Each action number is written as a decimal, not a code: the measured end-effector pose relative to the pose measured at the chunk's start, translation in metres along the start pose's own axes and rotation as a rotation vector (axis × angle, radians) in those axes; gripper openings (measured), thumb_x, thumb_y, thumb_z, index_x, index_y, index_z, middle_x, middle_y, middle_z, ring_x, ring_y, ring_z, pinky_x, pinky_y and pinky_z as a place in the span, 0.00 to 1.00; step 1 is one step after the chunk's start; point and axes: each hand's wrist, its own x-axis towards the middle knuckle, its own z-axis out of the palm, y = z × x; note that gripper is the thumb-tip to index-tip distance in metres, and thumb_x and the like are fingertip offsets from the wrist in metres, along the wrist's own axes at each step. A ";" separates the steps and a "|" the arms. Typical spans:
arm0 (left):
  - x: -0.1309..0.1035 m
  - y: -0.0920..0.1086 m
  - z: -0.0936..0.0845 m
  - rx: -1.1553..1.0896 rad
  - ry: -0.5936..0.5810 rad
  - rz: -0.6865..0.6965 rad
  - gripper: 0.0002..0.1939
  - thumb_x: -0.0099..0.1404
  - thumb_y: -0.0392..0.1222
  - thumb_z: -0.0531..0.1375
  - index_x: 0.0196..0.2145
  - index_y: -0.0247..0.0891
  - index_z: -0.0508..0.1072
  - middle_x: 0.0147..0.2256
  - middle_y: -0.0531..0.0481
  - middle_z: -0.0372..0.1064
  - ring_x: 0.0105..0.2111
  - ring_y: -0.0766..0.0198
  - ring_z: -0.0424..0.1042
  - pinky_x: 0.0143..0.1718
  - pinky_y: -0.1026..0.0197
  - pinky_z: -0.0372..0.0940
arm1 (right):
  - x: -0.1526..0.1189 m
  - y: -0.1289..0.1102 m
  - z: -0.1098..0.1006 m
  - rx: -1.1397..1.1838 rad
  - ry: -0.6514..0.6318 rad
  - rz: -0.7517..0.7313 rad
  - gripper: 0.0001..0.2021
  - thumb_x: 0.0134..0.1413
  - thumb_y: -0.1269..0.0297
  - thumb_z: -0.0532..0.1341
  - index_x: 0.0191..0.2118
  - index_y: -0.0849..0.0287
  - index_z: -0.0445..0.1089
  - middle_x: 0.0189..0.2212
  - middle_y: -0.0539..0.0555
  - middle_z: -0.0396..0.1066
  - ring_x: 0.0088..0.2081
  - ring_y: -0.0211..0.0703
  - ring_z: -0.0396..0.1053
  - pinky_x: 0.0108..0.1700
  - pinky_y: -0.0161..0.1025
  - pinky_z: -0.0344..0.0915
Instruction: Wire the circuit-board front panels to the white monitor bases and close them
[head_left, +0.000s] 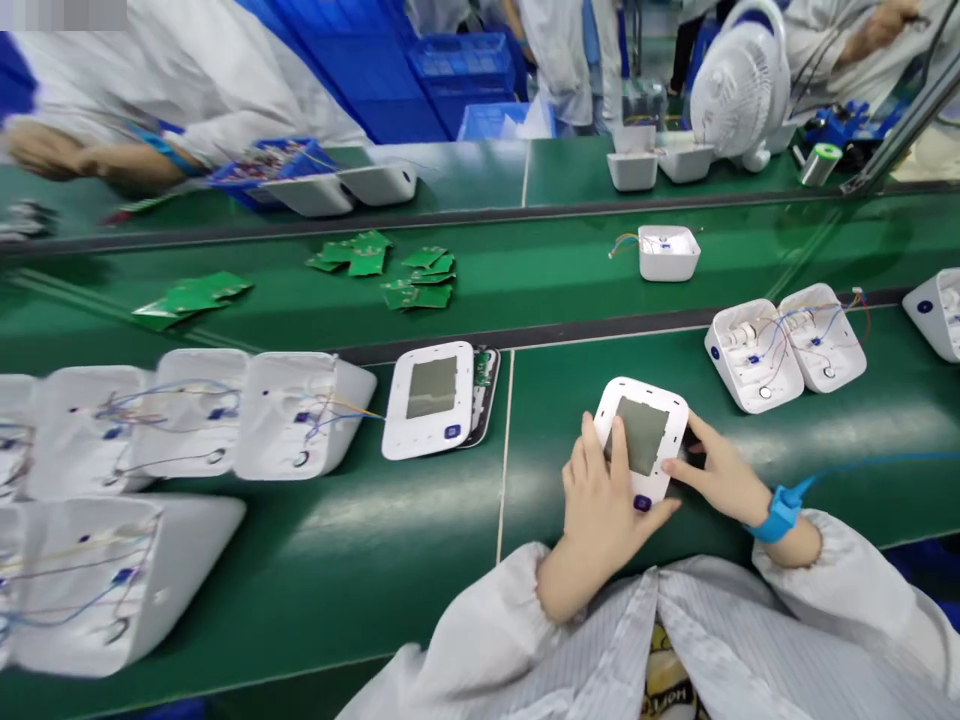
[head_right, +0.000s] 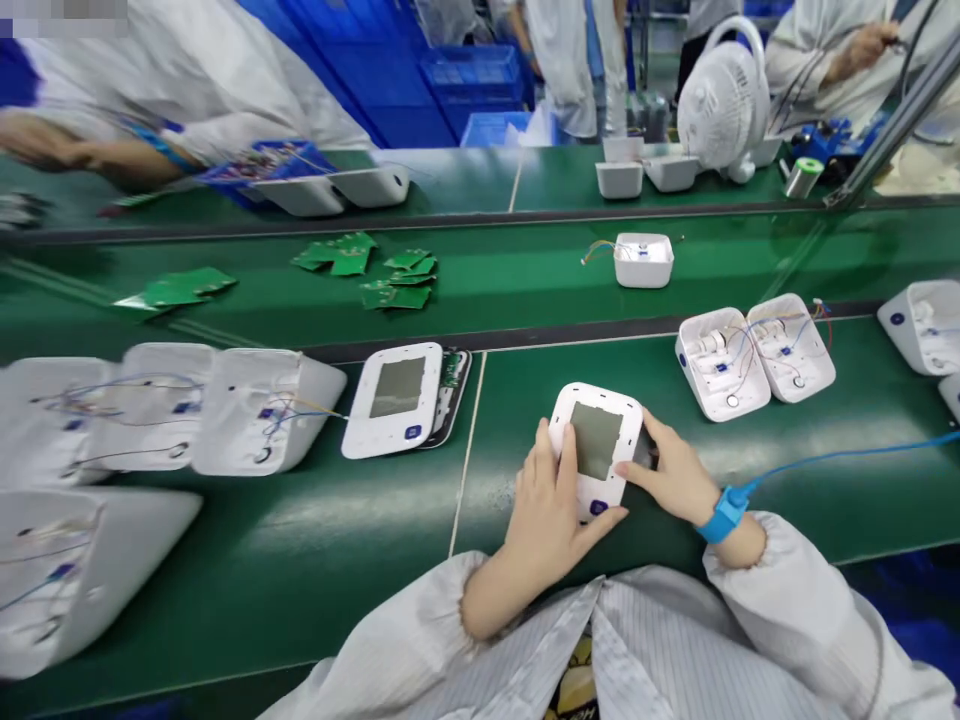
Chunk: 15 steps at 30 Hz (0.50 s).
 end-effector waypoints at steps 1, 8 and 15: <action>0.003 -0.006 -0.001 -0.060 -0.002 0.012 0.55 0.61 0.69 0.58 0.72 0.32 0.40 0.70 0.20 0.37 0.64 0.26 0.55 0.55 0.32 0.60 | 0.009 -0.002 -0.005 -0.015 -0.057 0.000 0.40 0.55 0.52 0.64 0.71 0.52 0.53 0.61 0.60 0.68 0.57 0.57 0.68 0.53 0.56 0.69; 0.097 -0.048 -0.015 -0.645 0.075 -0.101 0.42 0.71 0.58 0.51 0.72 0.36 0.38 0.62 0.30 0.63 0.55 0.50 0.72 0.53 0.45 0.67 | 0.043 -0.022 -0.025 -0.049 -0.260 0.024 0.40 0.53 0.53 0.66 0.70 0.51 0.54 0.60 0.59 0.69 0.58 0.58 0.68 0.52 0.56 0.70; 0.101 -0.038 -0.022 -0.606 0.050 -0.152 0.27 0.72 0.52 0.53 0.63 0.38 0.60 0.43 0.43 0.78 0.44 0.50 0.77 0.47 0.47 0.68 | 0.045 -0.016 -0.018 0.108 -0.276 -0.020 0.40 0.52 0.56 0.67 0.69 0.53 0.54 0.66 0.59 0.63 0.64 0.56 0.63 0.65 0.58 0.60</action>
